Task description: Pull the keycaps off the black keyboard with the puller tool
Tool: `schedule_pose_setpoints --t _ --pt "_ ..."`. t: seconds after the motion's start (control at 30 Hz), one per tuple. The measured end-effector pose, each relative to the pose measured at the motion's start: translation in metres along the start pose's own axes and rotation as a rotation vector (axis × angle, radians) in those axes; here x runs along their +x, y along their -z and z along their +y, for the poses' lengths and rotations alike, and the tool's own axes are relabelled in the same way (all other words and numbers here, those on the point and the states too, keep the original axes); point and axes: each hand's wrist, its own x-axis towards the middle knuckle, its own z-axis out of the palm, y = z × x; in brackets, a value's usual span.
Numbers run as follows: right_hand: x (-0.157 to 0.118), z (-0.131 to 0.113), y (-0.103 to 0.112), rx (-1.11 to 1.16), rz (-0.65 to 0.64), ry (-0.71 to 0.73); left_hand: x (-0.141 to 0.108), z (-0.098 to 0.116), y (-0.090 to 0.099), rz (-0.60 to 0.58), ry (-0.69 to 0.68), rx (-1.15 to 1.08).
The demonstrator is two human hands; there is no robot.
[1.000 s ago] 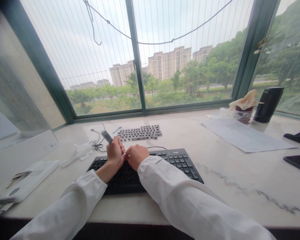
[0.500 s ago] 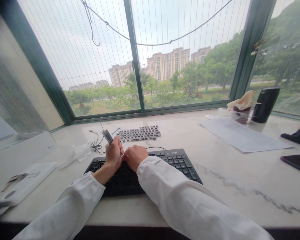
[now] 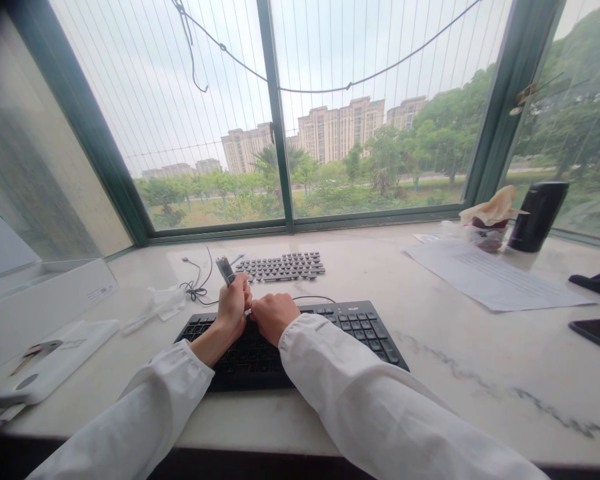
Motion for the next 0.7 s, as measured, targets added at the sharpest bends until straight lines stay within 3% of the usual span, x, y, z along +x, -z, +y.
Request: schedule_pose_setpoints --t 0.23,0.5,0.7 --pt "-0.0018 -0.0039 -0.0057 -0.067 0.007 0.051 0.0009 -0.0013 0.0011 -0.002 0.031 -0.093" --pt "0.0001 0.001 0.0012 0.043 0.005 -0.083 0.0042 0.0025 0.0036 0.032 0.152 -0.344" --pt "0.0022 0.006 -0.0008 0.097 0.011 -0.102 0.0028 0.0053 0.0043 0.066 0.133 -0.369"
